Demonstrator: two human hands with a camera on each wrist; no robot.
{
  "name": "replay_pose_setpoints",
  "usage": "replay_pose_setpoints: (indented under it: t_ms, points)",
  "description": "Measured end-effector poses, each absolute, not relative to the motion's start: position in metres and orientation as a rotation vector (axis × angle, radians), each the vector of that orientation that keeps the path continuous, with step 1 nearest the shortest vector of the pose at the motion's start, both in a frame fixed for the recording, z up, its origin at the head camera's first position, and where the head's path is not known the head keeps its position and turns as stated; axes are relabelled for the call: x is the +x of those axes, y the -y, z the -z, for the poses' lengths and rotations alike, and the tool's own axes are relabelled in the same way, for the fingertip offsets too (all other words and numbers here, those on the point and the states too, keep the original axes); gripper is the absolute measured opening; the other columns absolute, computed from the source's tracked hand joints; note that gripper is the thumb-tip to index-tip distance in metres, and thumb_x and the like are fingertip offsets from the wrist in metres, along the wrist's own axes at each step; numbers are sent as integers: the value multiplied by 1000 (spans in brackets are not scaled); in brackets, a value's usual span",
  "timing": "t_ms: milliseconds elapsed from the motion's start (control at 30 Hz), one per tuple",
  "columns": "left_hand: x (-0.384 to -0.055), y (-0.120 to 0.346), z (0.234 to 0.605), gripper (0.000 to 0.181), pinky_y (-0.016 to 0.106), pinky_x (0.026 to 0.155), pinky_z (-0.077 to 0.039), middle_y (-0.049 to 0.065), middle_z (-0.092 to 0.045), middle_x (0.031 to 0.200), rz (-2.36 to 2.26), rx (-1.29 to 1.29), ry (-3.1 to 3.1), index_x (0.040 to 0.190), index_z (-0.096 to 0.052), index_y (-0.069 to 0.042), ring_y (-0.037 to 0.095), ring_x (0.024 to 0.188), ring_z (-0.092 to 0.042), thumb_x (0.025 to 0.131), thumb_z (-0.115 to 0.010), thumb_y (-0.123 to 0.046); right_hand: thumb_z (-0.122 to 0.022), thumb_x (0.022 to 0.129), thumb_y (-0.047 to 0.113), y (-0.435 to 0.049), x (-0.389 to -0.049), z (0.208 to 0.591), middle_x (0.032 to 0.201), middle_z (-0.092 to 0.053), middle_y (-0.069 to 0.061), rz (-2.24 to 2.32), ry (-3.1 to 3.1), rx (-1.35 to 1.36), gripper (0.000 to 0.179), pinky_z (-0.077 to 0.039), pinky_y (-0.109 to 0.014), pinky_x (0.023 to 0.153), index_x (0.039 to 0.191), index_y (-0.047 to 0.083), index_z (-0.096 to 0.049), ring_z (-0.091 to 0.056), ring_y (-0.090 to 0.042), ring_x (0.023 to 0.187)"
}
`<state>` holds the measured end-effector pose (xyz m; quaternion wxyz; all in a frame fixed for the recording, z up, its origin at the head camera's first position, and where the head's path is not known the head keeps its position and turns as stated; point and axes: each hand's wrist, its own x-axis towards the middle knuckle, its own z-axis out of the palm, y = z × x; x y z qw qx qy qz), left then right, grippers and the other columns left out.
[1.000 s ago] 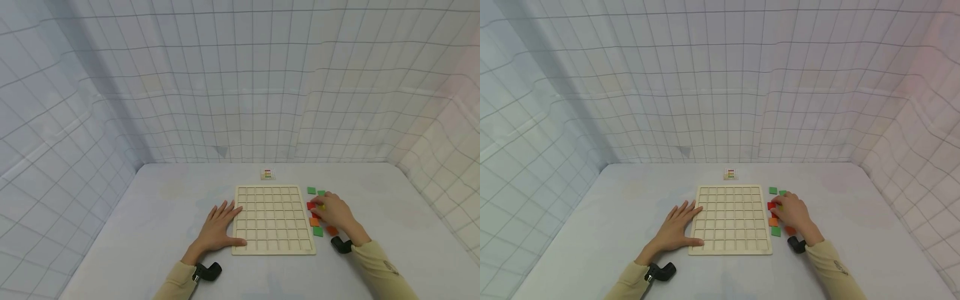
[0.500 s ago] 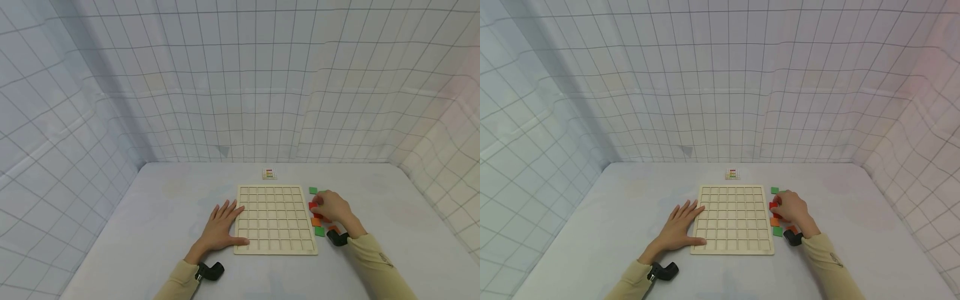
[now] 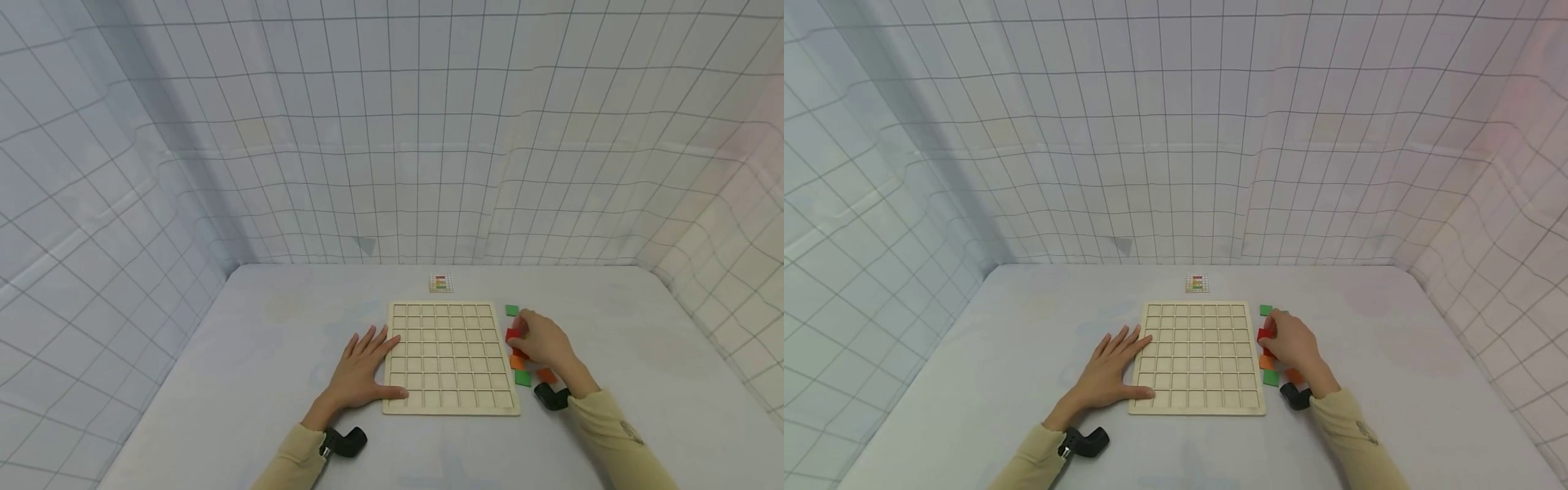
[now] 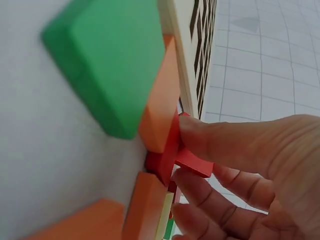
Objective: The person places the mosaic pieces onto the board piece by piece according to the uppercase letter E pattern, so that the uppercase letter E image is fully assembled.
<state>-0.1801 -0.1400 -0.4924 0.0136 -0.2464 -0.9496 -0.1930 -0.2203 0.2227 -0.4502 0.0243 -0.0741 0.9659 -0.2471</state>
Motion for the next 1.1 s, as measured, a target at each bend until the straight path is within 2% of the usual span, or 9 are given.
replay_pose_setpoints:
  t_ms: [233,433,533,767,1100]
  points:
    - [-180,140,494,101,48,112,-1,4,-18,156,605,-761,2958,150,-30,-22,24,143,-7,70,-61,-76,-69,86,9,-221,-213,448,81,-61,-5,890,-3026,-235,15,-43,-30,54,94,3,-58,-51,-18,64]
    - [-181,141,495,101,48,112,-1,4,-18,156,614,-763,2947,150,-31,-22,24,143,-7,70,-61,-75,-66,87,1,-211,-214,447,75,-55,-2,1055,-3119,-412,9,-43,-32,60,94,2,-60,-48,-18,66]
    - [-182,141,496,100,46,113,0,4,-18,156,612,-762,2946,150,-31,-22,23,143,-7,70,-62,-75,-66,87,-1,-201,-217,448,73,-52,-1,1140,-3098,-510,11,-42,-30,58,97,0,-61,-46,-17,64]
    - [-183,140,497,100,46,113,-1,4,-17,157,591,-759,2946,150,-32,-22,23,143,-7,70,-62,-75,-68,86,1,-171,-224,451,74,-55,3,1217,-2974,-635,10,-44,-28,58,95,3,-64,-49,-13,65]
    - [-182,141,496,99,48,112,-2,4,-20,156,617,-769,2938,149,-33,-22,25,143,-9,70,-62,-74,-69,83,-1,-128,-238,456,80,-60,1,1201,-2920,-704,11,-48,-30,65,92,5,-68,-53,-13,70]
